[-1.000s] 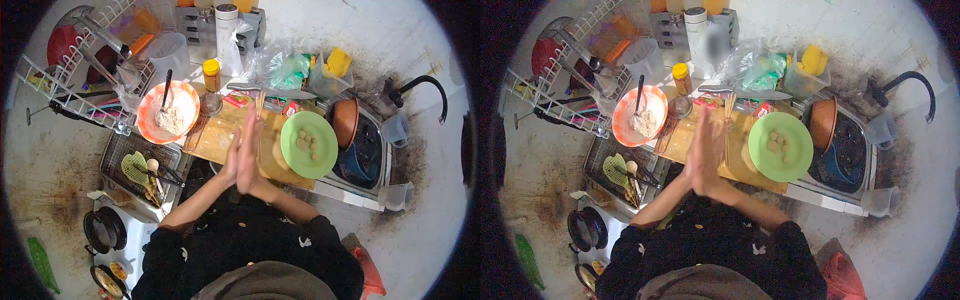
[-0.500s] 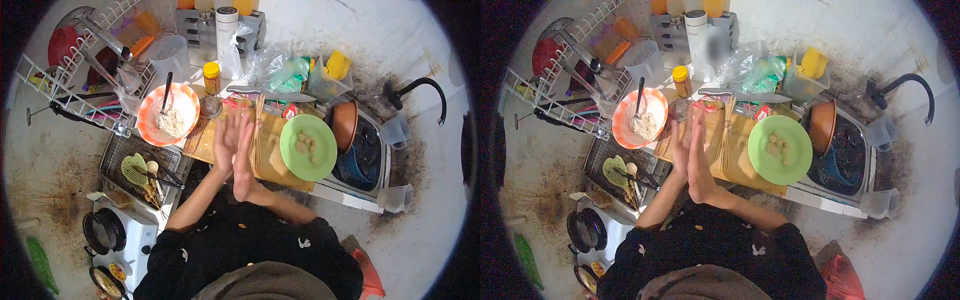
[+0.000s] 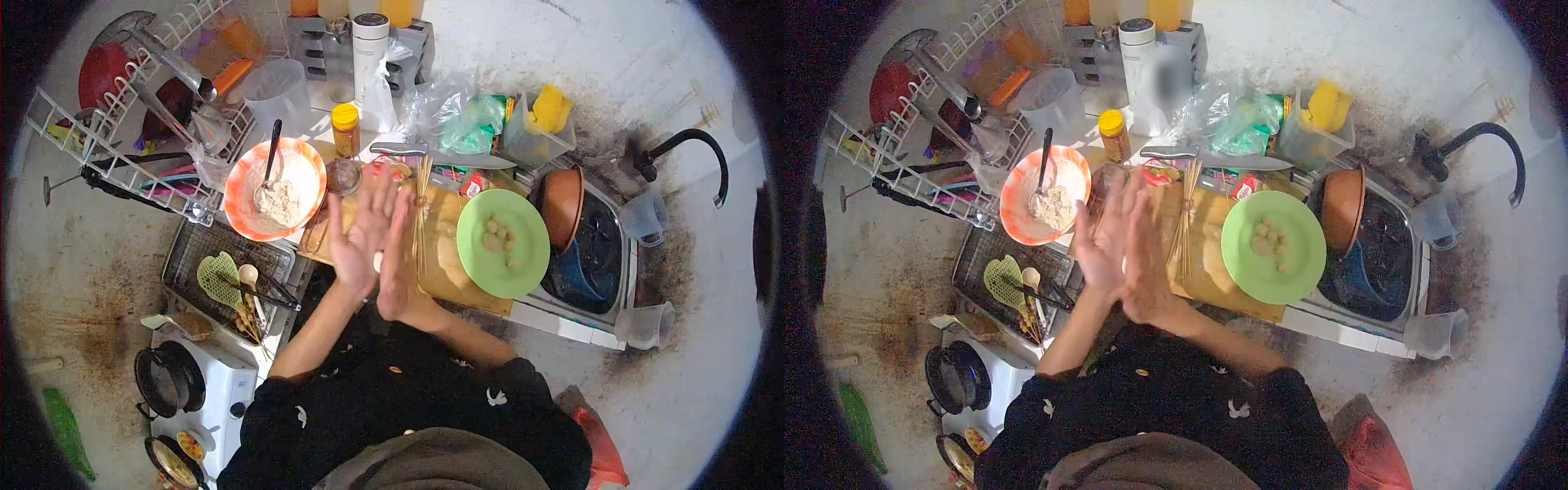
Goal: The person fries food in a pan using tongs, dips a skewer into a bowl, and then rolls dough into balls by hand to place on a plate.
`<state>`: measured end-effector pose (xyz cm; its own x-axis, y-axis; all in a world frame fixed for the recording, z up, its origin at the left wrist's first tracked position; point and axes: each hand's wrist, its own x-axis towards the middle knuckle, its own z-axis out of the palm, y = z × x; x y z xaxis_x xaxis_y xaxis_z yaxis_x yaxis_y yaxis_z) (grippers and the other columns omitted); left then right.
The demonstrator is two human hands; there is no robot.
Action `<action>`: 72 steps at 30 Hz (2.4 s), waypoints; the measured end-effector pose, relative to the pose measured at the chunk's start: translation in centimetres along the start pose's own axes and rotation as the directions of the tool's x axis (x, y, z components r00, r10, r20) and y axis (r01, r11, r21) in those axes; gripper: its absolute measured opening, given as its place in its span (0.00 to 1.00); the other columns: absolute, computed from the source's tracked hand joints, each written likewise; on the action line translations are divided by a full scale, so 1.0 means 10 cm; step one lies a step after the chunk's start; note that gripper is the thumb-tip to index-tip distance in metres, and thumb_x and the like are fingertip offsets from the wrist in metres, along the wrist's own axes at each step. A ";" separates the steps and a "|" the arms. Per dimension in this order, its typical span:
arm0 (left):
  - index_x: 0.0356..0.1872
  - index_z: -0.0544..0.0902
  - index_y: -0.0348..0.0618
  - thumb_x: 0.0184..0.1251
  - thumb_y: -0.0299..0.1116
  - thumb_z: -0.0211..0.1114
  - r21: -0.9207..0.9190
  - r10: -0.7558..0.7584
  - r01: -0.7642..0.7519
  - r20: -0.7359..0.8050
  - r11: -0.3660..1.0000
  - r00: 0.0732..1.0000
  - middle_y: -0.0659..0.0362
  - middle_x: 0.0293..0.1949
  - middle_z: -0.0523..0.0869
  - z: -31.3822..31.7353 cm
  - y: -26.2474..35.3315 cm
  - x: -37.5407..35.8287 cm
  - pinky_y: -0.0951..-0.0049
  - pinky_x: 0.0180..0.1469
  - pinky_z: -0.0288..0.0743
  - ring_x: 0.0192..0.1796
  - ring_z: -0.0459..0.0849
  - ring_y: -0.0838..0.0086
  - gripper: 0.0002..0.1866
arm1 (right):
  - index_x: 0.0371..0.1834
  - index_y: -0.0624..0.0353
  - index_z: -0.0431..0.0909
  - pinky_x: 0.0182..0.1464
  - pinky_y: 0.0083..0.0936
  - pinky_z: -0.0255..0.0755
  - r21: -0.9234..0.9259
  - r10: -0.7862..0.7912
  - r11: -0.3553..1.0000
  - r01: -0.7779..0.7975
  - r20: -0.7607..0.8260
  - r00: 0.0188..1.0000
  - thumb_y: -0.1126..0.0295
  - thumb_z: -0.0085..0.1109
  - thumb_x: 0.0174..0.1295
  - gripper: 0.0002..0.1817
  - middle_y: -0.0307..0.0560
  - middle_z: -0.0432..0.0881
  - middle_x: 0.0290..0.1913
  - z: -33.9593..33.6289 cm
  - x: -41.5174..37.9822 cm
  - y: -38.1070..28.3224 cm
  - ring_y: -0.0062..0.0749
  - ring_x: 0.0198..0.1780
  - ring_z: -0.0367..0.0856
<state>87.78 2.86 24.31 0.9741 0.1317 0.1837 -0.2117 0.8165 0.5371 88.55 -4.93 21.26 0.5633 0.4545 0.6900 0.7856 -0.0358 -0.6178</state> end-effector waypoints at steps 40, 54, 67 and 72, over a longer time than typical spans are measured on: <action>0.68 0.40 0.42 0.59 0.64 0.31 0.388 0.533 -0.565 0.198 0.728 0.823 0.51 0.70 0.34 0.16 -0.01 0.01 0.65 0.68 0.18 0.72 0.29 0.65 0.44 | 0.68 0.60 0.24 0.66 0.42 0.14 0.510 0.134 0.857 -0.071 -0.087 0.987 0.30 0.08 0.53 0.50 0.56 0.26 0.71 -0.02 0.29 -0.27 0.45 0.71 0.22; 0.68 0.45 0.43 0.69 0.43 0.39 0.690 0.148 -0.065 -0.061 0.720 0.987 0.54 0.68 0.51 -0.03 -0.24 -0.05 0.66 0.68 0.45 0.70 0.51 0.66 0.30 | 0.68 0.67 0.29 0.69 0.37 0.26 0.273 0.165 0.956 -0.108 -0.193 0.967 0.52 0.24 0.65 0.36 0.58 0.30 0.71 0.02 0.31 0.34 0.46 0.72 0.28; 0.65 0.56 0.38 0.58 0.18 0.54 0.959 -0.062 -0.163 0.182 0.231 0.981 0.45 0.52 0.75 -1.04 -0.36 0.47 0.70 0.53 0.70 0.56 0.74 0.62 0.32 | 0.69 0.62 0.38 0.70 0.34 0.29 0.139 0.381 0.923 -0.359 -0.207 0.901 0.60 0.30 0.67 0.30 0.52 0.36 0.71 -0.49 0.24 0.44 0.42 0.72 0.30; 0.57 0.67 0.37 0.54 0.21 0.59 0.960 0.015 -0.061 0.060 0.272 0.998 0.46 0.45 0.79 -0.72 -0.09 0.33 0.70 0.50 0.71 0.50 0.78 0.61 0.26 | 0.65 0.59 0.53 0.69 0.32 0.37 0.056 0.414 0.910 -0.410 -0.168 0.895 0.67 0.44 0.63 0.27 0.52 0.44 0.70 -0.50 0.05 0.59 0.44 0.71 0.41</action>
<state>91.73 6.58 18.45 0.9643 0.1104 0.2406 -0.1936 -0.3253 0.9256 94.69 -9.35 19.84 0.8721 0.2428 0.4249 0.4694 -0.1692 -0.8666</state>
